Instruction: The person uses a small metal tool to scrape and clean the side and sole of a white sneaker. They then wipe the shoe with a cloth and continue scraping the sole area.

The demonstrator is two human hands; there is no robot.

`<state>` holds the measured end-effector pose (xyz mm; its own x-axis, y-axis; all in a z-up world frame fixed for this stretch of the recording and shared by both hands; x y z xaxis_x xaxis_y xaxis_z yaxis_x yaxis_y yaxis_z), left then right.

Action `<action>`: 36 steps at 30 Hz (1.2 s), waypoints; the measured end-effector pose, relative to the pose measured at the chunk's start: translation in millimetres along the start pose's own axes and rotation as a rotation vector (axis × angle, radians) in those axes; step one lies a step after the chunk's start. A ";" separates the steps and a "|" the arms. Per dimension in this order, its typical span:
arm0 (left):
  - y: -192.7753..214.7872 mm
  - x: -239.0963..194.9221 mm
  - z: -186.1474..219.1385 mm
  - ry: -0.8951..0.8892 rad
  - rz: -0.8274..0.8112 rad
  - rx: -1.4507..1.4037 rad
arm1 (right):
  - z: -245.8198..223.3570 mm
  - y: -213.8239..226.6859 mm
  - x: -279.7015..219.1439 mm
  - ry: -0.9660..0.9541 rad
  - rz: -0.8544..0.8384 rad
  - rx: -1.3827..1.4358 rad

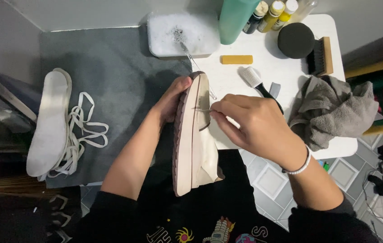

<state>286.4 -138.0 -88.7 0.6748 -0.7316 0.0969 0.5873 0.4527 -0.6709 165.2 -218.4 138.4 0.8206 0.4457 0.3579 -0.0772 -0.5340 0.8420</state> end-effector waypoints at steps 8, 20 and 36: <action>25.2 -1.2 -8.0 0.052 0.135 0.131 | -1.8 -2.6 5.5 -0.029 -0.078 -0.018; 43.7 -4.0 -24.6 0.074 0.169 0.197 | 0.1 -9.1 -0.7 -0.080 -0.020 -0.056; 39.9 -5.2 -21.8 0.065 0.138 0.216 | -2.2 -12.3 -1.0 -0.079 0.012 -0.065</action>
<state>296.5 -127.2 -132.0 0.7293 -0.6832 -0.0369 0.5778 0.6439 -0.5016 164.1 -210.8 128.6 0.8613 0.3801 0.3372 -0.1218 -0.4898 0.8633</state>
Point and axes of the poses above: each hand's wrist, its own x-axis towards the middle knuckle, its own y-axis out of the back of the hand, z = x × y, the point moved 7 cm from there along x, towards the middle knuckle, and after that the axes turned 2 degrees about -z, right-handed, at the moved point
